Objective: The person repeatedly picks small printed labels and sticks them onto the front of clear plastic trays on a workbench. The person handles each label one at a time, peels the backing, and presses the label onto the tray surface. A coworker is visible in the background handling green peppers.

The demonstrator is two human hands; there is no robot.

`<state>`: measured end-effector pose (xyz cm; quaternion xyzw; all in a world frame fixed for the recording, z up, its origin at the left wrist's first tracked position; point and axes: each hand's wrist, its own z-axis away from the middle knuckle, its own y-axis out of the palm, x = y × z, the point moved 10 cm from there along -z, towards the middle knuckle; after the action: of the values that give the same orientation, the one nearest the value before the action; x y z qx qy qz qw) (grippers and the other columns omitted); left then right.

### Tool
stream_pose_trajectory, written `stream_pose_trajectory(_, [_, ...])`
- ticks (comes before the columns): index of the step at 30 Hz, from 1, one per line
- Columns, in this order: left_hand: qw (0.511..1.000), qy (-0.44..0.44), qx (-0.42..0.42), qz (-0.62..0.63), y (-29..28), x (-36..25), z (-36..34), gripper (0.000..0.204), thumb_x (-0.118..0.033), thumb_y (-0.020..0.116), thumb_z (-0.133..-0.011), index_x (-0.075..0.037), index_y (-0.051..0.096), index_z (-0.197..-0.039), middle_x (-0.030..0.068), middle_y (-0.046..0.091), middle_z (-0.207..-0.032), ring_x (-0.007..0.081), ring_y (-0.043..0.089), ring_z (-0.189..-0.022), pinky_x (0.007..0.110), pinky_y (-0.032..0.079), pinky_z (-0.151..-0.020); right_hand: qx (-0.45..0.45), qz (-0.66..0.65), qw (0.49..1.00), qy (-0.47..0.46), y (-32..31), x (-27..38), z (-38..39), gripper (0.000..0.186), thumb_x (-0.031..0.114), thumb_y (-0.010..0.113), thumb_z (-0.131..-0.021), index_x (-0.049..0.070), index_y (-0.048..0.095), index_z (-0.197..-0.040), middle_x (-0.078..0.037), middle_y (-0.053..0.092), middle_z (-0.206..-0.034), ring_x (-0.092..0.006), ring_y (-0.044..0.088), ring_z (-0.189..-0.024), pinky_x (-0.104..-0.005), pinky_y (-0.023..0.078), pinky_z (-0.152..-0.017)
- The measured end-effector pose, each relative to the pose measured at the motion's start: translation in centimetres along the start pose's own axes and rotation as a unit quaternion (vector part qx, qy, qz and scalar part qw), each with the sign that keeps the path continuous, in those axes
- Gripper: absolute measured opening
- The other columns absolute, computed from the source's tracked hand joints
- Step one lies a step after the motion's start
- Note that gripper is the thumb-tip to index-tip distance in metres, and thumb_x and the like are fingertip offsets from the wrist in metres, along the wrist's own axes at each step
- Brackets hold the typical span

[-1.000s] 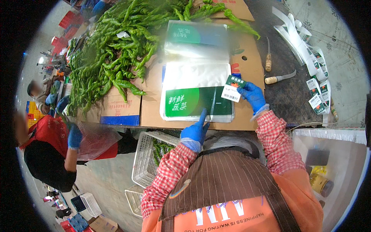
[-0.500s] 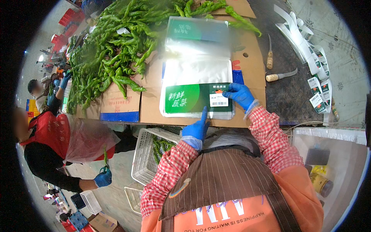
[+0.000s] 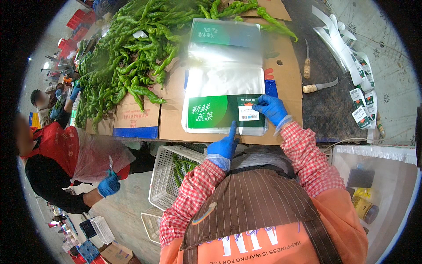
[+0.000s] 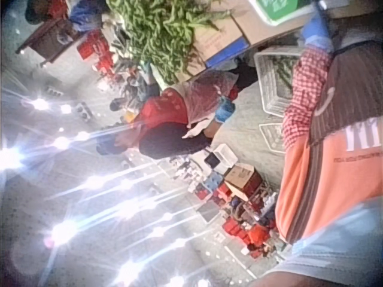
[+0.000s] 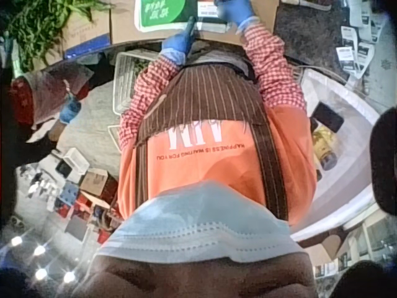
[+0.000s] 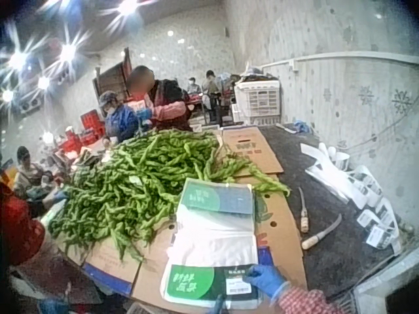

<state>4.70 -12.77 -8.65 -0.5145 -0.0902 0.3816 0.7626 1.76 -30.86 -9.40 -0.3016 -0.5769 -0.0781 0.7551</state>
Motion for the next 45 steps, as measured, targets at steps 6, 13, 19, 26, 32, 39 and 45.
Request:
stream_pose_trajectory(6, [1.000,0.008,-0.019,0.018,-0.5,-0.8,-0.4,0.058,-0.036,0.041,-0.080,-0.028,0.009,-0.127,0.0147,0.058,-0.068,0.0306,0.056,-0.056,0.041,0.043,-0.049,-0.015,0.048,0.999,-0.013,-0.3,1.6,0.5,0.021,0.018,0.064,-0.066,0.003,0.056,-0.077,-0.011,0.056,-0.070,-0.0181,0.053,-0.061,-0.0271,0.043,-0.058])
stream_pose_trajectory(13, [0.998,0.051,-0.018,-0.014,-0.5,-2.0,-1.8,0.058,-0.038,0.041,-0.079,-0.028,0.010,-0.127,0.0155,0.057,-0.064,0.0302,0.056,-0.055,0.040,0.042,-0.048,0.001,0.250,0.968,-0.007,0.2,2.8,0.2,0.029,0.028,0.063,-0.065,0.004,0.054,-0.079,-0.013,0.057,-0.069,-0.0244,0.056,-0.063,-0.0312,0.045,-0.059])
stream_pose_trajectory(19, [0.999,0.046,-0.001,-0.012,0.0,-1.7,-1.9,0.057,-0.039,0.040,-0.080,-0.028,0.009,-0.127,0.0165,0.057,-0.063,0.0312,0.056,-0.056,0.040,0.043,-0.049,0.117,0.425,0.897,0.045,1.0,4.6,-1.5,0.051,0.034,0.063,-0.063,0.003,0.044,-0.099,-0.016,0.057,-0.079,-0.0300,0.057,-0.074,-0.0367,0.045,-0.064])
stream_pose_trajectory(26, [0.999,0.049,-0.008,0.006,-0.2,-1.5,-2.0,0.056,-0.037,0.040,-0.080,-0.030,0.010,-0.127,0.0175,0.057,-0.069,0.0316,0.057,-0.059,0.040,0.043,-0.052,0.128,0.440,0.888,0.053,-0.2,4.2,-3.1,0.062,0.040,0.066,-0.058,0.005,0.043,-0.103,-0.017,0.054,-0.092,-0.0281,0.055,-0.081,-0.0353,0.044,-0.069])
stream_pose_trajectory(32, [0.971,0.050,-0.072,0.222,-0.5,1.9,1.0,0.041,-0.025,0.053,-0.077,-0.022,0.040,-0.115,0.0154,0.059,-0.075,0.0239,0.058,-0.061,0.032,0.045,-0.055,-0.026,0.161,0.981,0.102,-6.8,2.0,-0.2,0.041,0.025,0.061,-0.067,0.010,0.048,-0.103,-0.011,0.056,-0.092,-0.0244,0.054,-0.082,-0.0320,0.042,-0.074])
stream_pose_trajectory(39, [0.817,-0.072,-0.078,0.567,1.6,8.4,5.4,0.024,-0.008,0.057,-0.074,-0.009,0.057,-0.098,0.0027,0.056,-0.071,0.0050,0.049,-0.055,0.019,0.042,-0.052,0.104,0.161,0.963,-0.190,-1.8,5.1,3.5,0.031,0.007,0.063,-0.062,0.012,0.056,-0.091,-0.006,0.052,-0.090,-0.0194,0.048,-0.091,-0.0292,0.038,-0.083])
stream_pose_trajectory(45, [0.842,-0.091,-0.060,0.528,1.7,9.2,6.8,0.027,-0.004,0.055,-0.074,-0.005,0.055,-0.101,0.0037,0.054,-0.067,0.0076,0.050,-0.056,0.019,0.042,-0.053,0.190,0.233,0.939,-0.167,0.8,4.2,1.6,0.014,0.012,0.062,-0.064,0.010,0.059,-0.078,-0.004,0.051,-0.086,-0.0209,0.050,-0.084,-0.0284,0.040,-0.076])
